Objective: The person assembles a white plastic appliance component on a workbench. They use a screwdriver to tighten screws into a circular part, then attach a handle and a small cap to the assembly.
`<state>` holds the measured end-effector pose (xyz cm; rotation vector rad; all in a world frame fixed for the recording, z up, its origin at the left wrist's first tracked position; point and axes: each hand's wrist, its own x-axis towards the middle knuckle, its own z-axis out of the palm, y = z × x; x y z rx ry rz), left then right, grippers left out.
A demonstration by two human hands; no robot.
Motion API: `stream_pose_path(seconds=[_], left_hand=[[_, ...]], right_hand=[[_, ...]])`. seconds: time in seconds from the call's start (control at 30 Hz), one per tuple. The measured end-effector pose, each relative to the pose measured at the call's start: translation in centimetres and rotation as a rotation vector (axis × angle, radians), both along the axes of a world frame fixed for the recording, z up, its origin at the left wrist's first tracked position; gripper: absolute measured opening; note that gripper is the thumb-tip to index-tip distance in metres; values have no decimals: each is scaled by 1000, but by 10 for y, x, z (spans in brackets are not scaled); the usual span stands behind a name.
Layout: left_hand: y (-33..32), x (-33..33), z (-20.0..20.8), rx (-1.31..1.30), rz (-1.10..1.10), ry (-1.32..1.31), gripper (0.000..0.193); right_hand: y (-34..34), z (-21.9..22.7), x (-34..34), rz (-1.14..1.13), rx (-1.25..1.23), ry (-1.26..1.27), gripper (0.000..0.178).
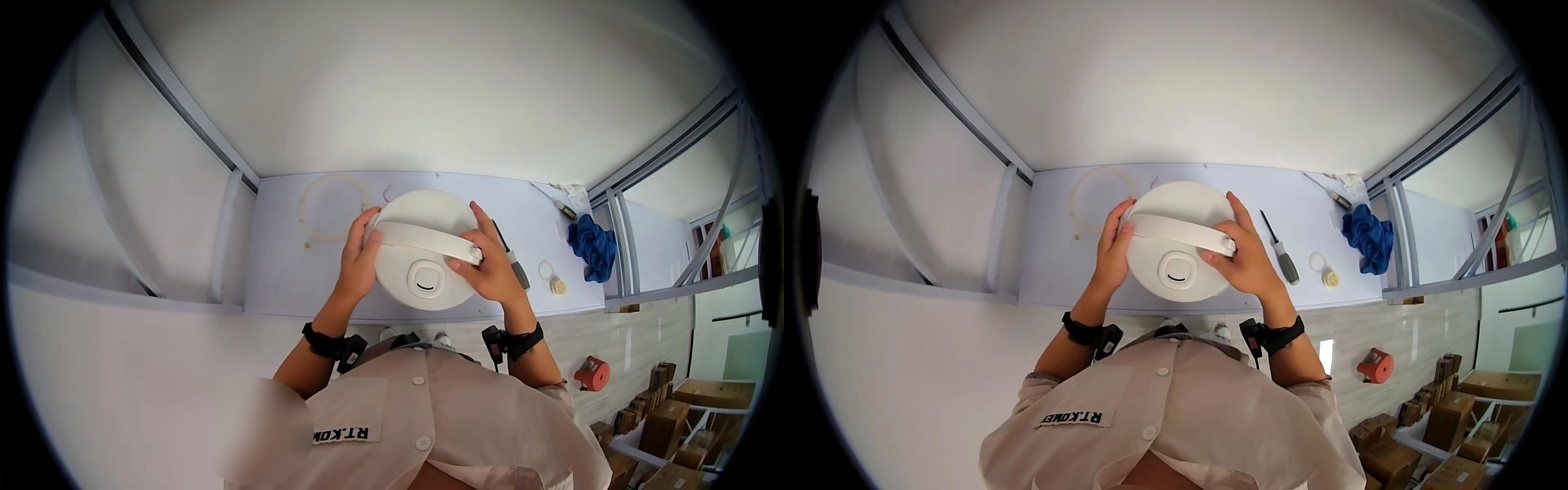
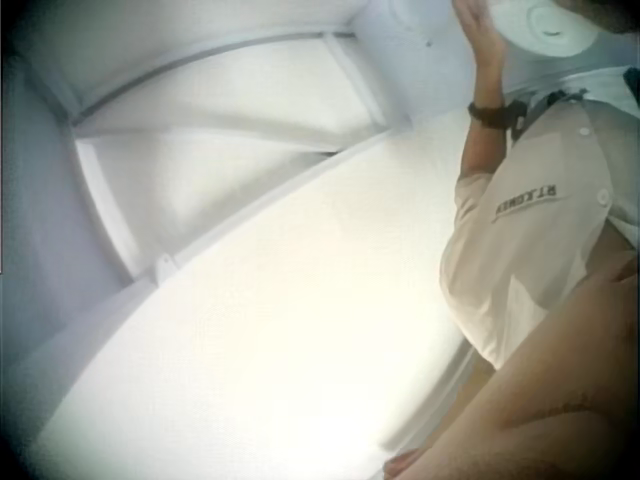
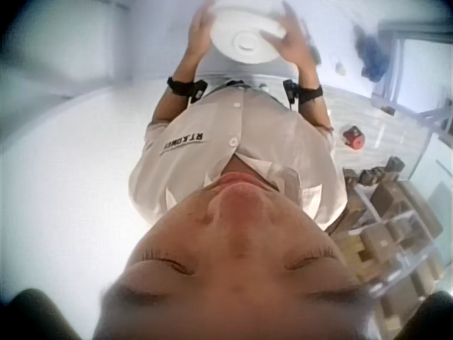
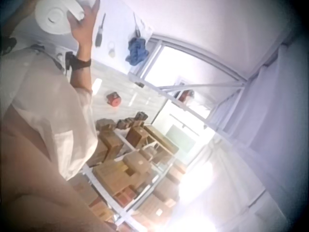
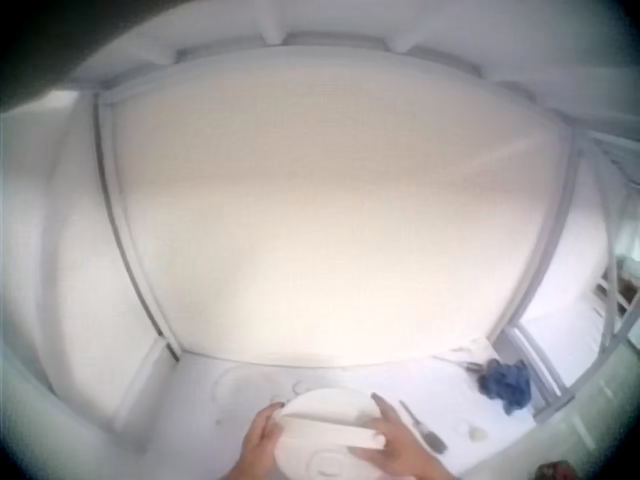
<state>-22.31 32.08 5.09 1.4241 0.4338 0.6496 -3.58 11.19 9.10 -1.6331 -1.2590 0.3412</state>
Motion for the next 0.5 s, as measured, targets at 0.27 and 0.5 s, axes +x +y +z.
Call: stream_pose_path(seconds=[0.27,0.5], left_hand=[[-2,-2,-1,-33,17,16,48],[-3,0,-1,-61,37,-12,47]], right_hand=[[1,2,0,-10,-15,1,32],[3,0,3,3,-12,-23,32]])
